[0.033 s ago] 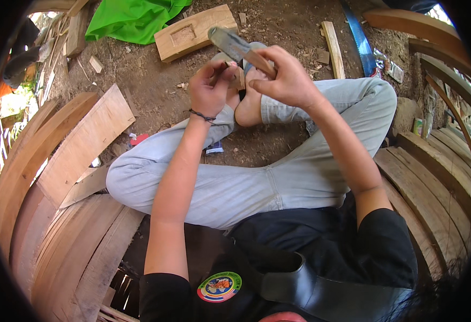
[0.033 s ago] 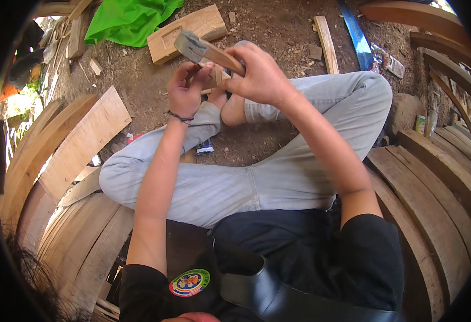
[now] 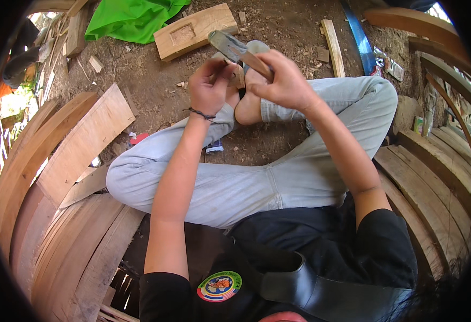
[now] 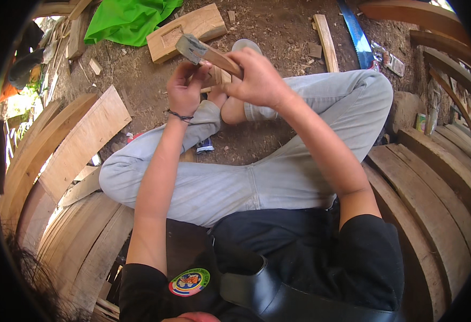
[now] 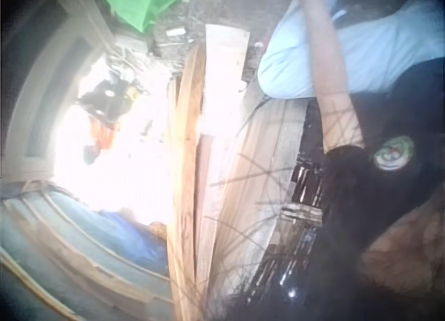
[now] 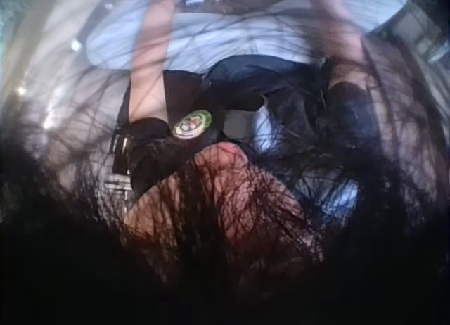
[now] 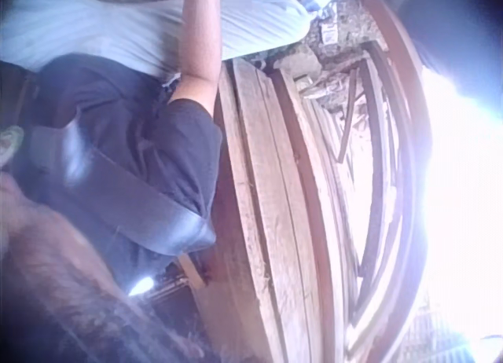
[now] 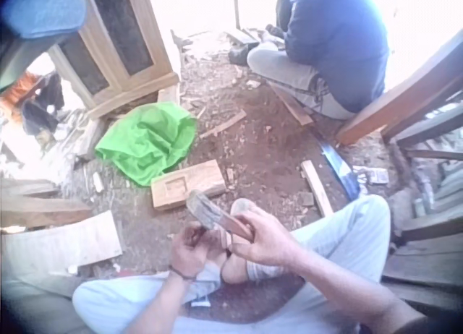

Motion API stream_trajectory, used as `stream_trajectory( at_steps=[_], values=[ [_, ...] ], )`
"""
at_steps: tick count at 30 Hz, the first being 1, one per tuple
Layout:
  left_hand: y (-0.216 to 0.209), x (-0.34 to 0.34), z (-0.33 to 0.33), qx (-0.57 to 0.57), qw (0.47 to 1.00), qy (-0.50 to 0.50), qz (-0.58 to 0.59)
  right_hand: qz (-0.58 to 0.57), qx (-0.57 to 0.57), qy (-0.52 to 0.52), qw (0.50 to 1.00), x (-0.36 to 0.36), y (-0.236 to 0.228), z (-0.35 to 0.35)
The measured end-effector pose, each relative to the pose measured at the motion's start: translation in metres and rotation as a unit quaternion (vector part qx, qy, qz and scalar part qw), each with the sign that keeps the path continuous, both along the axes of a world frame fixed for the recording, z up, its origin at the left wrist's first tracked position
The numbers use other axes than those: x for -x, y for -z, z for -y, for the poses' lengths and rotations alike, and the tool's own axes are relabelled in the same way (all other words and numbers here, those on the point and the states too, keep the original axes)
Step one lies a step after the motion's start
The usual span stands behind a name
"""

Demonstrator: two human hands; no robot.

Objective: The person assembles a wooden joint by hammering wood pieces together and checking their alignment.

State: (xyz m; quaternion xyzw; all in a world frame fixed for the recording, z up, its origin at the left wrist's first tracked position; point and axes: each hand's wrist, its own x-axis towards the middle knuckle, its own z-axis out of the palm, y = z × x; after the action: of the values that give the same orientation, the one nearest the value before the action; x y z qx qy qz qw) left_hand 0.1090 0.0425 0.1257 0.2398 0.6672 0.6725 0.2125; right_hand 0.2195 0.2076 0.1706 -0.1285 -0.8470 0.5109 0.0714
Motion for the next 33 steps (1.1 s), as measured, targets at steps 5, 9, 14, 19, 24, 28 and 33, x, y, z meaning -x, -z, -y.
stream_trajectory(
  at_steps=[5,9,14,19,24,28,33],
  values=[
    [-0.004,-0.002,0.001,-0.016,1.000,0.005,0.023,-0.042,0.040,0.027,0.998,0.001,0.023,0.026],
    [-0.004,-0.003,0.002,-0.003,1.000,0.000,0.001,-0.089,0.052,0.037,0.994,0.012,0.027,0.031],
    [-0.003,-0.002,0.005,0.007,1.000,-0.004,0.010,-0.040,0.008,0.034,0.999,0.016,0.027,0.032],
    [0.002,0.002,0.002,0.020,0.995,-0.023,-0.093,-0.078,0.002,0.041,0.996,0.013,0.040,0.030],
    [-0.009,0.006,0.002,0.050,0.982,0.000,-0.182,-0.089,0.047,0.048,0.994,0.011,0.050,0.028],
    [-0.027,0.006,-0.006,0.112,0.964,-0.006,-0.240,-0.095,0.078,0.060,0.991,0.008,0.058,0.029],
    [-0.025,0.001,-0.007,0.140,0.968,-0.029,-0.205,-0.046,0.106,0.047,0.992,0.006,0.060,0.028]
  ],
)
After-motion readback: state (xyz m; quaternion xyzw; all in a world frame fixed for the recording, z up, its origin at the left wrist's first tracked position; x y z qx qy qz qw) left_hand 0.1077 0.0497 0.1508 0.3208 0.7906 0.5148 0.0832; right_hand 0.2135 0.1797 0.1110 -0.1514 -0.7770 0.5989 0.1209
